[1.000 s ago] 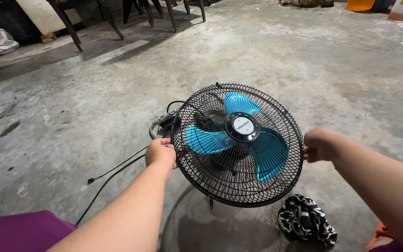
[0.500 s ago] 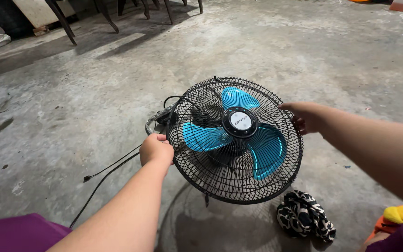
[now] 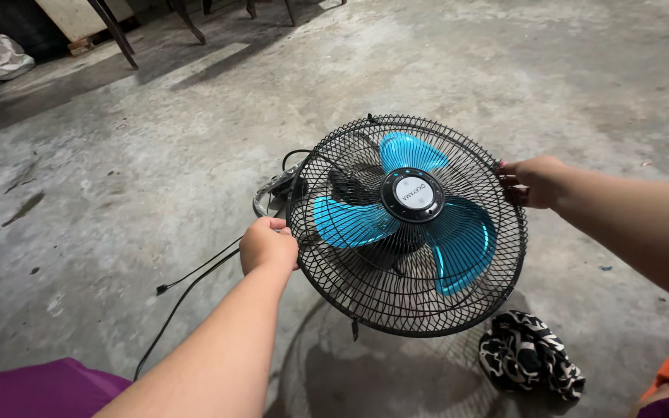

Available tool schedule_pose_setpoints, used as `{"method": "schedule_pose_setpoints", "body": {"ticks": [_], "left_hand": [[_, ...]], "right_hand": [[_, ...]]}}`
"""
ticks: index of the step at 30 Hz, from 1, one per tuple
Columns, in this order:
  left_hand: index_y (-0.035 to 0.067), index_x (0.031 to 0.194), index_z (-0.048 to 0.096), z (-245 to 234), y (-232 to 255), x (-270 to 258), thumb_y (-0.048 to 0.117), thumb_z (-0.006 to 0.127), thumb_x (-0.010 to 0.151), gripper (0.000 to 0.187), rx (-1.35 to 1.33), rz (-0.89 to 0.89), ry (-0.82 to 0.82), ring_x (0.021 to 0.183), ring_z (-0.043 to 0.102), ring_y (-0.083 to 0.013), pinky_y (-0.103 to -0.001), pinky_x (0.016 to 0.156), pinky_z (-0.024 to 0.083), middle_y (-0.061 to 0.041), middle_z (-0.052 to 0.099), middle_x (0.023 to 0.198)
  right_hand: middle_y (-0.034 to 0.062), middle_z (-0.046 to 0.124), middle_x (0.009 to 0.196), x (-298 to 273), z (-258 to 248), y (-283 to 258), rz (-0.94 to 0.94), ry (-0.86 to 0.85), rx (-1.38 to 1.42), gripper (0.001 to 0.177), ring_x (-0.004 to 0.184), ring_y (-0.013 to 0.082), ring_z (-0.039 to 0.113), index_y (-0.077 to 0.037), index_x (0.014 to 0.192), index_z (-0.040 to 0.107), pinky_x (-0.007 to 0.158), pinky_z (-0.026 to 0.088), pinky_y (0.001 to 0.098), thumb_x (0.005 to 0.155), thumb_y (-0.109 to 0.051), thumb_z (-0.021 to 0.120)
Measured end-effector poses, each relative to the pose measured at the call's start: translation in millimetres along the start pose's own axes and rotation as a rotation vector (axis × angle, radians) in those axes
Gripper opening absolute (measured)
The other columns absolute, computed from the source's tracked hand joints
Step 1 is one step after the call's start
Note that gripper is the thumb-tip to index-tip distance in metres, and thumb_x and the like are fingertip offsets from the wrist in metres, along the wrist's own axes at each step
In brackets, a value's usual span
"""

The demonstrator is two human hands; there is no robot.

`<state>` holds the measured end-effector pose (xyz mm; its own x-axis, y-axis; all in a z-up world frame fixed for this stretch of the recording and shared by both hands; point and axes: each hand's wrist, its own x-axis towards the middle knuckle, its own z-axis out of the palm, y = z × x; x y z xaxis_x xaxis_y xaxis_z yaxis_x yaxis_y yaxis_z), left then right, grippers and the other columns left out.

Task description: The person attaches the fan blades to the motor hub, then places and secures the front wire cage over the blades. They adjust the cage alignment and briefly wipe the blades with a cloth.

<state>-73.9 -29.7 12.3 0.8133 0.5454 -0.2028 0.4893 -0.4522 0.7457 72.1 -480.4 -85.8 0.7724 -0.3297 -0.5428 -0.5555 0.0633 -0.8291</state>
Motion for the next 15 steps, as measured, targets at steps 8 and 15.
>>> {"method": "schedule_pose_setpoints", "body": {"ticks": [8, 15], "left_hand": [[0.011, 0.106, 0.073, -3, 2, -2, 0.014, 0.067, 0.095, 0.012, -0.056, -0.008, -0.013, 0.071, 0.075, -0.0197, -0.034, 0.059, 0.063, -0.006, 0.078, 0.092], [0.008, 0.104, 0.073, -2, -2, -2, 0.014, 0.067, 0.095, 0.012, -0.094, -0.021, -0.036, 0.071, 0.075, -0.0177, -0.033, 0.057, 0.064, -0.006, 0.078, 0.092]], "right_hand": [[-0.0028, 0.061, 0.078, 49, 5, 7, 0.048, 0.084, 0.123, 0.018, 0.065, 0.0109, 0.051, -0.010, 0.090, 0.071, 0.054, 0.045, 0.0288, 0.097, -0.027, 0.075], [-0.0005, 0.053, 0.080, 47, 9, -4, 0.228, 0.082, 0.167, 0.020, 0.064, 0.0126, 0.050, -0.016, 0.085, 0.065, 0.054, 0.049, 0.0299, 0.095, -0.031, 0.073]]}}
